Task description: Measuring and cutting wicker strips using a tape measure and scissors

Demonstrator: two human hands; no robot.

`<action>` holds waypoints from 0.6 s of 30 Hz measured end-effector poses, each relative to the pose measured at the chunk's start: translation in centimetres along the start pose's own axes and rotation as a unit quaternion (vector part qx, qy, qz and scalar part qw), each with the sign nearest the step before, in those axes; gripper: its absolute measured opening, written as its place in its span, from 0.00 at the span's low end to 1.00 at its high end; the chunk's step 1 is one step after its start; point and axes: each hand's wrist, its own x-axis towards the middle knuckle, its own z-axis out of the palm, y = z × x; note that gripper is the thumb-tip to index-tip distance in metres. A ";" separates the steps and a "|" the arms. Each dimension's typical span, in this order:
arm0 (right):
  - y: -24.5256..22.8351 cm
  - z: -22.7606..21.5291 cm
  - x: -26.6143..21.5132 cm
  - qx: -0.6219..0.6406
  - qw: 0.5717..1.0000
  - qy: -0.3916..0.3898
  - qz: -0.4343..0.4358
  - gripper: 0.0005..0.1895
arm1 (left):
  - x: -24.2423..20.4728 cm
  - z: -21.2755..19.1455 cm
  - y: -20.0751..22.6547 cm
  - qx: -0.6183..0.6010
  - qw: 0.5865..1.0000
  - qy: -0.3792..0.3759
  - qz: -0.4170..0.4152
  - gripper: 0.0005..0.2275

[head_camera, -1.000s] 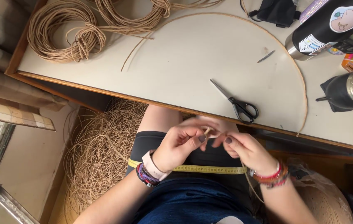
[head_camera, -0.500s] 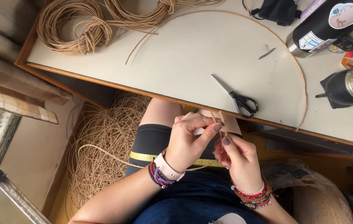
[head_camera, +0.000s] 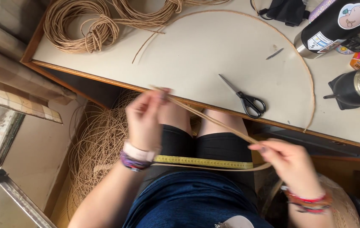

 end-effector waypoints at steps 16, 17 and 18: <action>-5.1 1.0 0.7 -0.185 0.968 -0.101 -0.132 0.09 | -8.4 5.4 1.1 0.452 0.758 -0.402 0.243 0.13; -5.1 0.5 0.7 -0.196 0.967 -0.101 -0.125 0.10 | -8.1 5.1 0.6 0.486 0.724 -0.382 0.305 0.04; -4.2 -1.0 0.4 -0.196 0.968 -0.100 -0.123 0.10 | -7.1 3.9 0.8 0.485 0.724 -0.384 0.305 0.04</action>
